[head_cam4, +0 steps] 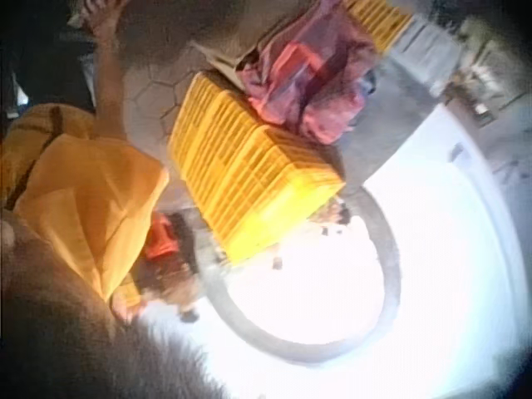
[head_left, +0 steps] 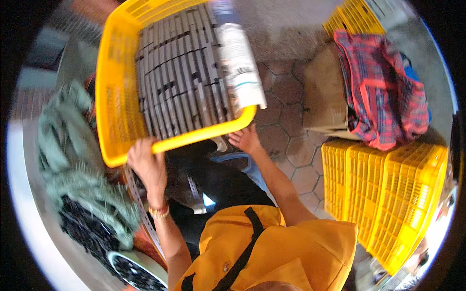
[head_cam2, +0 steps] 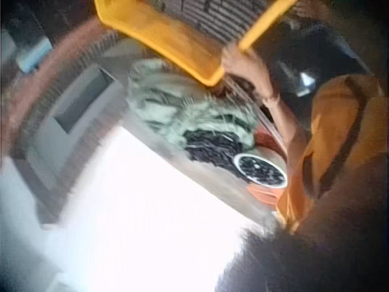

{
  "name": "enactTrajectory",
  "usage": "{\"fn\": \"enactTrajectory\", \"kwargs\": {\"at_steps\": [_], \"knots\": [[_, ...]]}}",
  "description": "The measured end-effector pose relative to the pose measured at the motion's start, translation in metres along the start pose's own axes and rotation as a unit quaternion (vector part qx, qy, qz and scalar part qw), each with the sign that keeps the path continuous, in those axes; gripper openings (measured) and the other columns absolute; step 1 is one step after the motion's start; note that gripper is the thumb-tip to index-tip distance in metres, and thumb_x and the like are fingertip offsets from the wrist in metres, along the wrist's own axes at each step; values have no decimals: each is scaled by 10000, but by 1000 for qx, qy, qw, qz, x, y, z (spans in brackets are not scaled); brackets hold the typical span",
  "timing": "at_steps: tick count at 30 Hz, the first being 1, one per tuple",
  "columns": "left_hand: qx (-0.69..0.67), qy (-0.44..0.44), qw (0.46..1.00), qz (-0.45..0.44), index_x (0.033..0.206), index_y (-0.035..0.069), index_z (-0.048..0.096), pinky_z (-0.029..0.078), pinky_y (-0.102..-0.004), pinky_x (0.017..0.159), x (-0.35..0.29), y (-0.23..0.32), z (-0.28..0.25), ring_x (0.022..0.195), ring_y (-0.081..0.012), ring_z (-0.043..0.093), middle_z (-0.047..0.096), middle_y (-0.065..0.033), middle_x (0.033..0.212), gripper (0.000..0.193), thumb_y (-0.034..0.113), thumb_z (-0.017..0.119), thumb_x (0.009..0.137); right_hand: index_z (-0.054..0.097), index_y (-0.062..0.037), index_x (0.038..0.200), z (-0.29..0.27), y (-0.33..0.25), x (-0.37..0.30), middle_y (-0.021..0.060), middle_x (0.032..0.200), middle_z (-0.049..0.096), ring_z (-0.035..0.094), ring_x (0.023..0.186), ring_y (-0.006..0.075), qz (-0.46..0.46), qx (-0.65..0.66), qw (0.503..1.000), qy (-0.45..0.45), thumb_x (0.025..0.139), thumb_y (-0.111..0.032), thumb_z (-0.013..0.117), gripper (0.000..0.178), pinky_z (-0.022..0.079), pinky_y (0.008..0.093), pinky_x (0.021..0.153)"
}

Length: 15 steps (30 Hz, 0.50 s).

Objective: The person repeatedly picks a black cap from a bowl and screws it onto a metal rod held in the other hand. After each assembly, the completed unit is placed into a yellow basket. The process continues with multiple units.

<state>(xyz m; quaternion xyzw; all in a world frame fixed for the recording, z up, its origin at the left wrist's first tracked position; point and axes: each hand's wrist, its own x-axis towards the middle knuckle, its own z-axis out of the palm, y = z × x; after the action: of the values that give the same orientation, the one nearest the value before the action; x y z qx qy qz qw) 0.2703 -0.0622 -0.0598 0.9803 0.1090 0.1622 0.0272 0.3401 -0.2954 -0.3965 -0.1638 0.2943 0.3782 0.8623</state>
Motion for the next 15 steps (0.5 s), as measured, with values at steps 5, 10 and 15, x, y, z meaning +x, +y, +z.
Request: {"fn": "enactTrajectory", "kwargs": {"at_steps": [5, 10, 15], "knots": [[-6, -8, 1000, 27, 910, 41, 558, 329, -406, 877, -8, -2, 11, 906, -307, 479, 545, -118, 897, 208, 240, 541, 853, 467, -189, 1307, -19, 12, 40, 80, 1196, 585, 558, 1089, 273, 29, -50, 997, 42, 884, -667, 314, 656, 481, 453, 870], [-32, 4, 999, 4, 897, 29, 544, 317, -412, 846, -12, 7, 15, 880, -288, 476, 533, -109, 866, 458, 473, 436, 927, 554, -147, 1230, 43, -19, 56, 97, 1161, 616, 606, 1020, 236, -57, 115, 987, -99, 904, -511, 449, 500, 496, 424, 835], [-37, 0, 999, -7, 870, 27, 542, 319, -412, 835, -19, 9, 13, 843, -276, 469, 524, -106, 830, 524, 529, 401, 926, 591, -125, 1187, 18, -72, 109, 108, 1091, 644, 620, 977, 235, -31, -72, 992, -102, 905, -485, 464, 475, 498, 400, 821]]}}
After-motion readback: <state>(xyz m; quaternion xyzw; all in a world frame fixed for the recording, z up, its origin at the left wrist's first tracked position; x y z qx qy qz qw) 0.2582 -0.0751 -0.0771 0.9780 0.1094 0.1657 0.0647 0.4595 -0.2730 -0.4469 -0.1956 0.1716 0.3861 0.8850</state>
